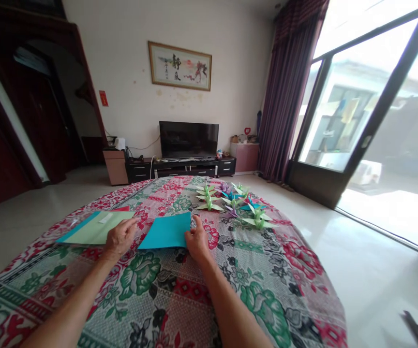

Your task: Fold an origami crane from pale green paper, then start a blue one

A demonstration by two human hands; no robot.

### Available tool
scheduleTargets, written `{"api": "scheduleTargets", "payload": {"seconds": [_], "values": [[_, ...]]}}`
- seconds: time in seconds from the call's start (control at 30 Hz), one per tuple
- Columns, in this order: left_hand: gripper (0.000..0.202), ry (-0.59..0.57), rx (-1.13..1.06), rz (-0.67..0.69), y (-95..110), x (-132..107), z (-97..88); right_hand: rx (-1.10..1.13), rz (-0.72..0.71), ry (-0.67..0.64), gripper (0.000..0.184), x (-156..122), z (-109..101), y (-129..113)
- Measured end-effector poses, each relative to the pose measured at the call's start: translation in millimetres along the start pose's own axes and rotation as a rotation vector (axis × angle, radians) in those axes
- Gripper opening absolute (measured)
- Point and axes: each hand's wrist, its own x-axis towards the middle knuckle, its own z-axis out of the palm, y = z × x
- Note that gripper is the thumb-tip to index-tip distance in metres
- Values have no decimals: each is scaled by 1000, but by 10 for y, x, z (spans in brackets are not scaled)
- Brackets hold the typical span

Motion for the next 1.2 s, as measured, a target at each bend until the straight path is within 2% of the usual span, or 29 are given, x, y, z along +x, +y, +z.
{"api": "scheduleTargets", "payload": {"seconds": [0.2,0.27,0.37,0.47,0.57,0.63,0.7,0.8,0.87,1.07,1.2], "values": [[46,-304,-138,37,32,-20,28,77,43,9,42,6,2,-4],[49,-343,-171,69,106,-38,18,123,71,15,38,8,-1,-12],[46,-385,-239,34,208,-56,15,239,114,12,42,5,-10,-34],[42,-353,-440,-37,225,-56,42,335,137,8,45,4,-16,-65],[53,-247,-767,-337,219,-47,65,403,95,9,44,6,-9,-89],[55,-237,-965,-538,254,-42,61,440,69,-8,48,4,-1,-103],[49,-279,-1087,-644,323,-43,48,468,64,-40,56,-5,5,-121],[47,-390,-1131,-662,427,-58,48,496,70,-88,64,-24,-2,-158],[46,-417,-1121,-664,460,-74,69,502,87,-112,63,-32,-16,-186],[39,-386,-1107,-653,396,-103,158,524,157,-263,45,-33,-64,-241],[36,-337,-1055,-653,380,-105,173,472,187,-265,44,-24,-79,-229]]}}
